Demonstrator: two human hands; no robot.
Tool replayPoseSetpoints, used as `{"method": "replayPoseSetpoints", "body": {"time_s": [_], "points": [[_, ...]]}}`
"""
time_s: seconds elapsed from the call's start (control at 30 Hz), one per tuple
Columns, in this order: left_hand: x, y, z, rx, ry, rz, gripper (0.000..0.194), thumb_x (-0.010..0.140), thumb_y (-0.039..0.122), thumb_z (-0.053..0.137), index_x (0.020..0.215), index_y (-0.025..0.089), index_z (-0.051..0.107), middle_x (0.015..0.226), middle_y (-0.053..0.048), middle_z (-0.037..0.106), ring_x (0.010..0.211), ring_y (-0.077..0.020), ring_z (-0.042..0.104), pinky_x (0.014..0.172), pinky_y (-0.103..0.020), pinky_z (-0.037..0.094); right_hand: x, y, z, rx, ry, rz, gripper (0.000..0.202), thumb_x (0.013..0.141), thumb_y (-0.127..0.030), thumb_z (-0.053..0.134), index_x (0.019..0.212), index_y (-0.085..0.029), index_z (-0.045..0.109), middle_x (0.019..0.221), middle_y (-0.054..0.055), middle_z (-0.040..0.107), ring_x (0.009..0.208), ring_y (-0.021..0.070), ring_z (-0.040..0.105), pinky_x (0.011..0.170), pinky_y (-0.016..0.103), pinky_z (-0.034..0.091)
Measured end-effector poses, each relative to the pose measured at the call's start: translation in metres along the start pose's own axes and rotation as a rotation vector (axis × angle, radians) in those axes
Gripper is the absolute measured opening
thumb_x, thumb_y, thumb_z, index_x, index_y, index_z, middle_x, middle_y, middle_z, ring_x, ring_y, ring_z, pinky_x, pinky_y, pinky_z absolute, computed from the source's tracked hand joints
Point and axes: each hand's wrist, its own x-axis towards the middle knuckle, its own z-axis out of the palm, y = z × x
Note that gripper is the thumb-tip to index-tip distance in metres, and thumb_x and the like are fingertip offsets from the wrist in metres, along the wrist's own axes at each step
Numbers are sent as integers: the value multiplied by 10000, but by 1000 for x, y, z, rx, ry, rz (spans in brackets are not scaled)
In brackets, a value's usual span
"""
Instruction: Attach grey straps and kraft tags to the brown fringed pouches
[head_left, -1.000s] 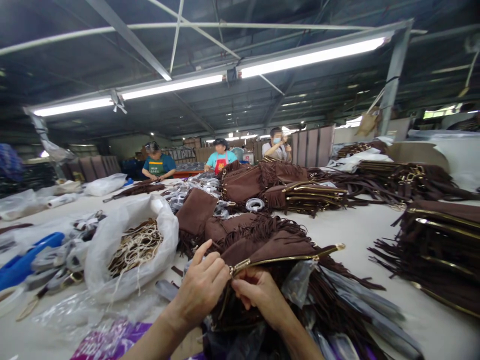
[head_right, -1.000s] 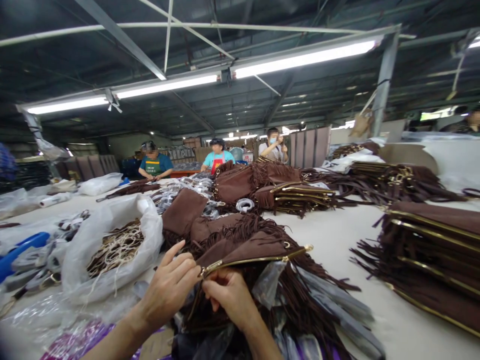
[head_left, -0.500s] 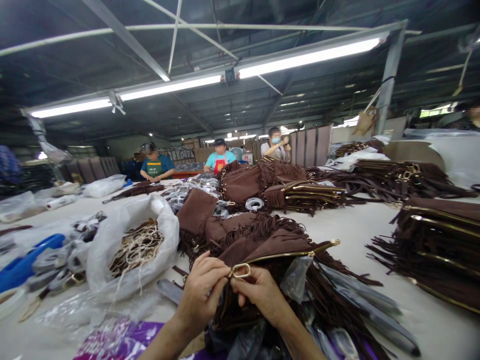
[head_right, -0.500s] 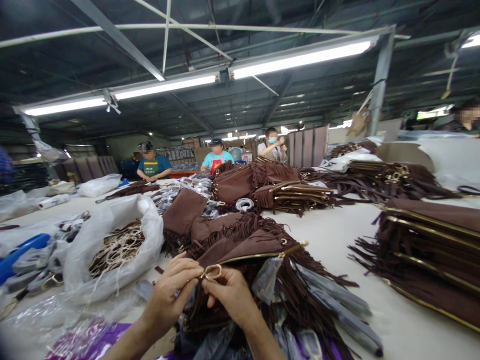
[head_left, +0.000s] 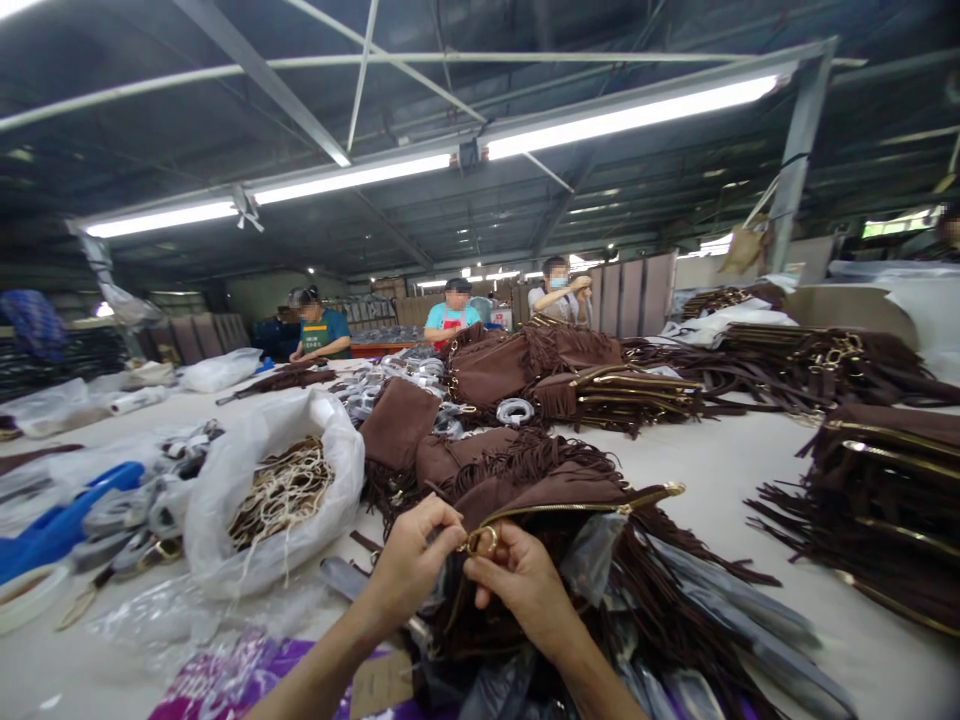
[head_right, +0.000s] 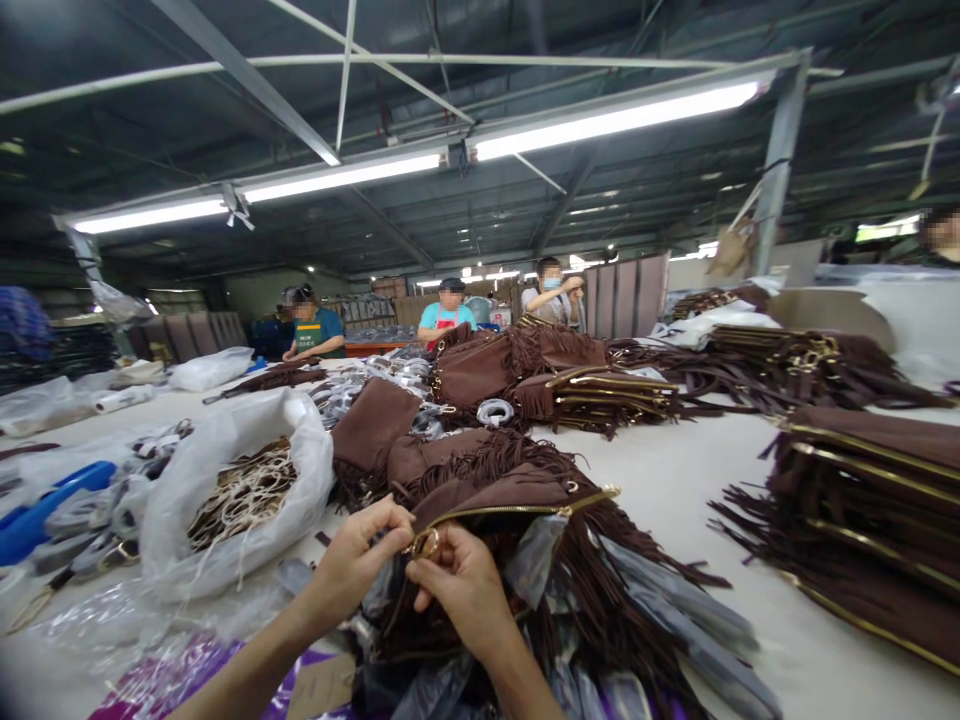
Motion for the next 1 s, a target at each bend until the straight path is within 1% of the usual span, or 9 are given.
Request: {"method": "replayPoseSetpoints", "body": {"time_s": [0.1, 0.17, 0.37, 0.5, 0.6, 0.7, 0.8, 0.9, 1.0], "points": [[10, 6, -7, 58, 191, -1, 198, 860, 279, 500, 680, 201, 525, 749, -19, 591, 769, -181, 550, 712, -294, 440, -2, 1, 0, -113, 64, -84, 373, 751, -497, 750, 725, -196, 531, 615, -67, 526, 491, 94, 532, 511, 210, 402], [16, 11, -9, -7, 252, -57, 202, 875, 304, 501, 707, 197, 528, 688, 3, 548, 683, -155, 512, 646, -265, 409, -5, 0, -1, -167, 107, -133, 365, 802, -500, 711, 721, -198, 524, 572, -77, 481, 479, 86, 484, 484, 198, 368], [15, 19, 11, -556, 1, -337, 303, 899, 461, 451, 731, 210, 452, 504, 76, 464, 375, -68, 296, 394, -193, 187, -12, -8, -9, 145, 60, -176, 419, 845, -530, 688, 676, -194, 501, 516, -98, 395, 403, 35, 265, 374, 161, 179], [8, 24, 21, -482, -222, -342, 195, 810, 341, 544, 699, 189, 493, 503, 82, 450, 410, -57, 292, 407, -180, 191, -10, -14, -13, 359, 169, -179, 347, 844, -484, 718, 728, -186, 582, 544, -80, 469, 392, 18, 298, 363, 137, 166], [4, 29, 21, -444, -362, -352, 51, 750, 224, 542, 747, 174, 552, 520, 81, 469, 448, -66, 346, 435, -177, 229, -9, -17, -14, 423, 171, -179, 278, 833, -465, 740, 837, -197, 666, 564, -73, 523, 373, 4, 322, 361, 125, 185], [0, 34, 24, -431, -447, -328, 130, 713, 160, 546, 836, 173, 583, 567, 75, 505, 490, -82, 412, 459, -185, 268, -9, -19, -14, 476, 156, -171, 246, 833, -441, 749, 872, -204, 695, 603, -64, 555, 394, -2, 348, 382, 115, 229], [-4, 41, 31, -319, -435, -273, 71, 754, 155, 520, 762, 169, 588, 580, 59, 501, 523, -90, 431, 489, -198, 286, -9, -20, -14, 481, 120, -188, 216, 830, -412, 760, 879, -209, 705, 620, -63, 566, 409, -5, 361, 400, 108, 253], [-7, 43, 38, -213, -352, -229, 176, 826, 210, 506, 661, 172, 553, 564, 48, 494, 537, -96, 444, 517, -205, 302, -10, -21, -14, 480, 98, -194, 200, 825, -392, 771, 871, -208, 709, 631, -59, 578, 419, -5, 382, 411, 101, 275], [-7, 36, 39, -272, -255, -270, 239, 830, 257, 509, 604, 183, 492, 522, 49, 472, 498, -94, 413, 496, -211, 289, -11, -21, -18, 500, 133, -212, 260, 834, -467, 737, 878, -211, 717, 735, -3, 658, 550, 58, 548, 454, 123, 376]]}}
